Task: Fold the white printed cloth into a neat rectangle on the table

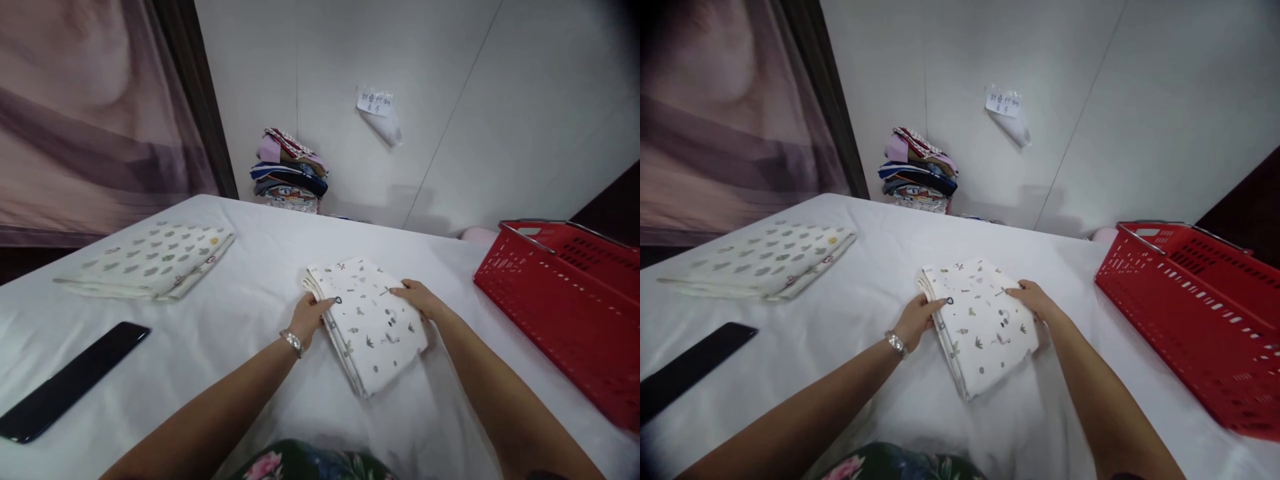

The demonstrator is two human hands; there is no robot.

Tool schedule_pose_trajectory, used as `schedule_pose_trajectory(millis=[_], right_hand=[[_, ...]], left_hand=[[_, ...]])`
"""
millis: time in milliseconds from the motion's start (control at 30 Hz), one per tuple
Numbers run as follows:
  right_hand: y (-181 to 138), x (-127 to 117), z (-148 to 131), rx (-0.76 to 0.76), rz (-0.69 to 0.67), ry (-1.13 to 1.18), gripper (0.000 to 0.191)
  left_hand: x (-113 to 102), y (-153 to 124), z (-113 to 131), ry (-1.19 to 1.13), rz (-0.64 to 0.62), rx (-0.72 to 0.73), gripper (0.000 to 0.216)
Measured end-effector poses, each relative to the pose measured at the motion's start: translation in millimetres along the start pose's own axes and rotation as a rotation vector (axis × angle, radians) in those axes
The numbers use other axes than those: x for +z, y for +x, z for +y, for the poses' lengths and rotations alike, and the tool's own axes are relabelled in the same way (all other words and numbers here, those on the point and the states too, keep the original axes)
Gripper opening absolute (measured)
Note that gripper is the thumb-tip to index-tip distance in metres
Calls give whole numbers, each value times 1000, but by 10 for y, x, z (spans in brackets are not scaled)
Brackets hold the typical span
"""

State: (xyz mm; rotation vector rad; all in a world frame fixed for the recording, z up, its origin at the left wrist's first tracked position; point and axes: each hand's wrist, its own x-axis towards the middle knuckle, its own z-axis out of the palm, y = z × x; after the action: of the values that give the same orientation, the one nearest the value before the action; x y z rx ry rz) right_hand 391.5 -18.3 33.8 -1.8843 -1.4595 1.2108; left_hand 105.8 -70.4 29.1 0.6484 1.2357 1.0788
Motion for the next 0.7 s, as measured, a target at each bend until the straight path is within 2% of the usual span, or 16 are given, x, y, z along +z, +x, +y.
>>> schedule_pose_trajectory(millis=[67, 167, 233, 300, 367, 433, 500, 533, 600, 700], right_hand=[[-21, 13, 21, 31, -5, -39, 45], [-21, 0, 52, 17, 14, -162, 39], [-9, -26, 61, -5, 9, -223, 37], [3, -44, 44, -3, -6, -293, 37], [11, -25, -16, -2, 28, -423, 42], [16, 57, -129, -72, 109, -585, 51], [28, 206, -280, -248, 170, -685, 59], [41, 299, -357, -358, 175, -706, 60], [85, 491, -485, -539, 144, -726, 62], [198, 712, -551, -597, 64, -791, 64]], left_hand=[[-33, 16, 2, 44, 11, -56, 45], [-107, 50, 17, 126, -45, -135, 52], [-176, 74, 46, 233, -34, -102, 58], [-244, 95, 94, 402, 69, 79, 62], [-275, 115, 152, 623, 175, 407, 59], [-247, 145, 191, 874, 162, 743, 52], [-175, 193, 179, 1122, 76, 953, 47], [-136, 224, 146, 1233, 37, 996, 47], [-82, 288, 36, 1399, 6, 981, 48], [-93, 354, -159, 1508, 36, 913, 50]])
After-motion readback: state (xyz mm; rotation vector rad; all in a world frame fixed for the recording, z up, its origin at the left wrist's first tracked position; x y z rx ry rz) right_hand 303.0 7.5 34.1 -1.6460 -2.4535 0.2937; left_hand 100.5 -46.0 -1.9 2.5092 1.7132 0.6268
